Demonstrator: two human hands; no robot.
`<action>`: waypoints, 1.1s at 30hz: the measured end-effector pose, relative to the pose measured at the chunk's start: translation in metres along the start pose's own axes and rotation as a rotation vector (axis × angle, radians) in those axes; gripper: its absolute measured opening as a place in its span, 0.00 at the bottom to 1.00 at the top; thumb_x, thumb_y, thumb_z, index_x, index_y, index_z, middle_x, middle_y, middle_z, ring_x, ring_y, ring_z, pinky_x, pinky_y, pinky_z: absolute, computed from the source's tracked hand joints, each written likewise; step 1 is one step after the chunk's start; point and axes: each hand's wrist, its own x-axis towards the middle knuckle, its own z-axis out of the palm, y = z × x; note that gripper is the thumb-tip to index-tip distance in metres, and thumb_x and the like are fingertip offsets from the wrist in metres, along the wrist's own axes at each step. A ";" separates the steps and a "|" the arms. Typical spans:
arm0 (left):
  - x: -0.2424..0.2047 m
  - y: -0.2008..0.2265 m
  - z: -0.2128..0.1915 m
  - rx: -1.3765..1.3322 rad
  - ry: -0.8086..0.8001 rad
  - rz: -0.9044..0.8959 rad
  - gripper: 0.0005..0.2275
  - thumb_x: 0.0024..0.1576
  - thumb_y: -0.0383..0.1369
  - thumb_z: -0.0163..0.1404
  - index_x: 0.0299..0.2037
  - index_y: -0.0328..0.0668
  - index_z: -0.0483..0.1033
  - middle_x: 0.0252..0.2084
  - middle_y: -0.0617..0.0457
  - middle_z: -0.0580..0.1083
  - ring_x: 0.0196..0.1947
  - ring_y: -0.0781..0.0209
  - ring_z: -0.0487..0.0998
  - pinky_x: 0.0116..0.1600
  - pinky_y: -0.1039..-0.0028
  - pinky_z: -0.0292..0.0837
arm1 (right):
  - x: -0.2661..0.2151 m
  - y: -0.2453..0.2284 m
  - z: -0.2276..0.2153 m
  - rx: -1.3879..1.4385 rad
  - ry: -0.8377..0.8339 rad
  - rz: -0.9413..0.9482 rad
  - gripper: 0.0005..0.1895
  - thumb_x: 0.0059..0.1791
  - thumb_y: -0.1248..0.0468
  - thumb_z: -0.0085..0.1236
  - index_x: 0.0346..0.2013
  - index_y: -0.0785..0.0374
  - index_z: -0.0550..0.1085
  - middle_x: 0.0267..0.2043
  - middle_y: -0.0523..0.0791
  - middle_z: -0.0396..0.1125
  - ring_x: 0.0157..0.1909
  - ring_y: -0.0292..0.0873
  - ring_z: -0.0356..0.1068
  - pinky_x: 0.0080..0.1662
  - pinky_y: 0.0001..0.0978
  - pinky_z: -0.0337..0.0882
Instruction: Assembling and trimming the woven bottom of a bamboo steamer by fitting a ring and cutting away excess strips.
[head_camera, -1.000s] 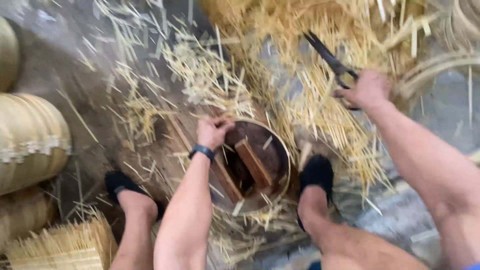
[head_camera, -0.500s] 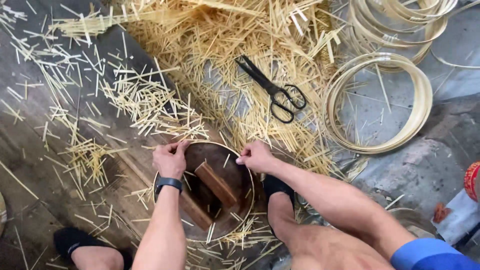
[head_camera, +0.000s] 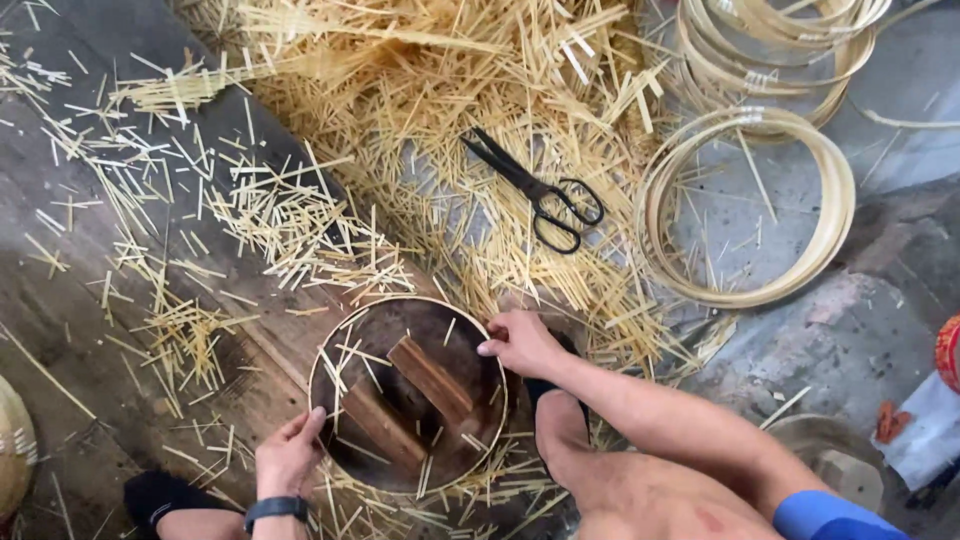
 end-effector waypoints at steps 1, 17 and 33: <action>0.013 -0.006 -0.002 0.006 -0.003 -0.003 0.13 0.54 0.34 0.62 0.45 0.34 0.82 0.37 0.49 0.81 0.32 0.60 0.79 0.34 0.73 0.75 | 0.001 0.000 -0.002 0.003 0.001 0.006 0.17 0.42 0.59 0.70 0.38 0.68 0.79 0.28 0.52 0.74 0.31 0.47 0.75 0.39 0.40 0.73; -0.078 -0.119 0.028 -0.134 0.143 -0.294 0.26 0.61 0.40 0.57 0.60 0.23 0.69 0.52 0.35 0.76 0.46 0.47 0.79 0.51 0.55 0.77 | -0.017 -0.009 0.004 -0.175 0.073 0.030 0.16 0.45 0.56 0.68 0.36 0.66 0.78 0.32 0.55 0.74 0.39 0.56 0.74 0.43 0.47 0.72; -0.138 -0.101 0.139 -0.829 0.005 -0.363 0.15 0.56 0.24 0.54 0.53 0.28 0.68 0.50 0.40 0.76 0.49 0.46 0.80 0.59 0.55 0.79 | 0.033 0.025 0.014 0.195 -0.017 0.131 0.13 0.44 0.64 0.68 0.33 0.71 0.75 0.24 0.50 0.72 0.22 0.41 0.74 0.26 0.35 0.72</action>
